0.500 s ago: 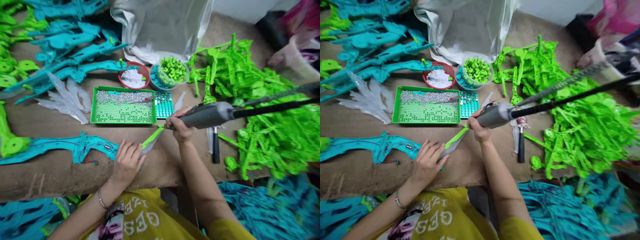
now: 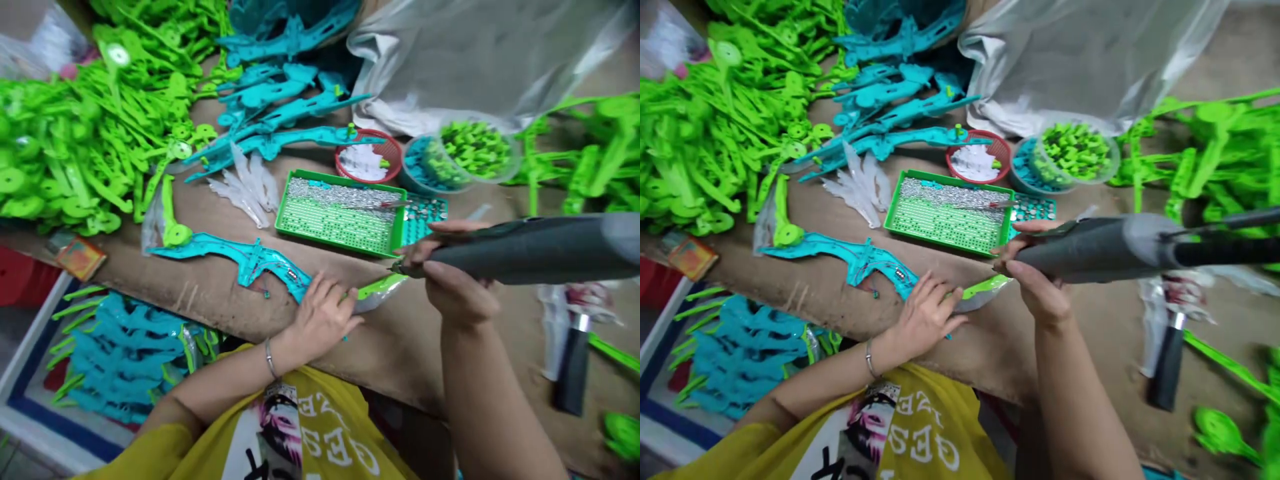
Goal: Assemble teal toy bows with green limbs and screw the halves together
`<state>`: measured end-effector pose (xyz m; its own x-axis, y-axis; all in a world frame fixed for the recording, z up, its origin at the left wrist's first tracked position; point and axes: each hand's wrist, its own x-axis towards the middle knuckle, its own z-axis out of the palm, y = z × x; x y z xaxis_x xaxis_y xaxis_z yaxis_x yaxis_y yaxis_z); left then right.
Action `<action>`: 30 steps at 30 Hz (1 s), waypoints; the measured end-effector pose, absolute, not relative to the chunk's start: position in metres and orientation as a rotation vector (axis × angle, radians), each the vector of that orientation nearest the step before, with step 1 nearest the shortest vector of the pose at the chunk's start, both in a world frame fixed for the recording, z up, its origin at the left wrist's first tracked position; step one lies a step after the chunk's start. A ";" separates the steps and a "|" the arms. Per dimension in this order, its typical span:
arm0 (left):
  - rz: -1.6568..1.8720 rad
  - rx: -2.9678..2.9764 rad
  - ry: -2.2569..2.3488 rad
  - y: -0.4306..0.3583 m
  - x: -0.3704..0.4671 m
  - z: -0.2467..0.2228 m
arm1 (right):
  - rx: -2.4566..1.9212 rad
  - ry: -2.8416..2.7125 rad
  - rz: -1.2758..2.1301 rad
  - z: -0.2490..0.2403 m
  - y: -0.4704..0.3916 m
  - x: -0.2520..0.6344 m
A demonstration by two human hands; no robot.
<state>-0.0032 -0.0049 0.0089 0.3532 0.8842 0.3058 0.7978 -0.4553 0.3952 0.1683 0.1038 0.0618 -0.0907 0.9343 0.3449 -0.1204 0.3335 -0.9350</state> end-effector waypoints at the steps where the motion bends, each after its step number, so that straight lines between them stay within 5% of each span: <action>1: 0.731 2.435 1.536 -0.007 -0.007 0.013 | -0.822 -1.371 1.055 0.061 0.103 0.162; 8: 1.221 2.239 1.906 -0.028 -0.104 0.039 | -1.013 -1.407 0.762 0.048 0.097 0.147; 13: 0.869 2.161 1.981 -0.030 -0.172 0.027 | -0.865 -1.315 -0.058 0.054 0.056 0.124; 19: 0.886 2.151 1.823 -0.033 -0.166 0.013 | -1.099 -2.304 0.431 0.036 0.004 0.110; 30: 0.887 2.211 1.467 -0.051 -0.103 0.007 | -1.352 -2.419 0.336 0.025 -0.017 0.186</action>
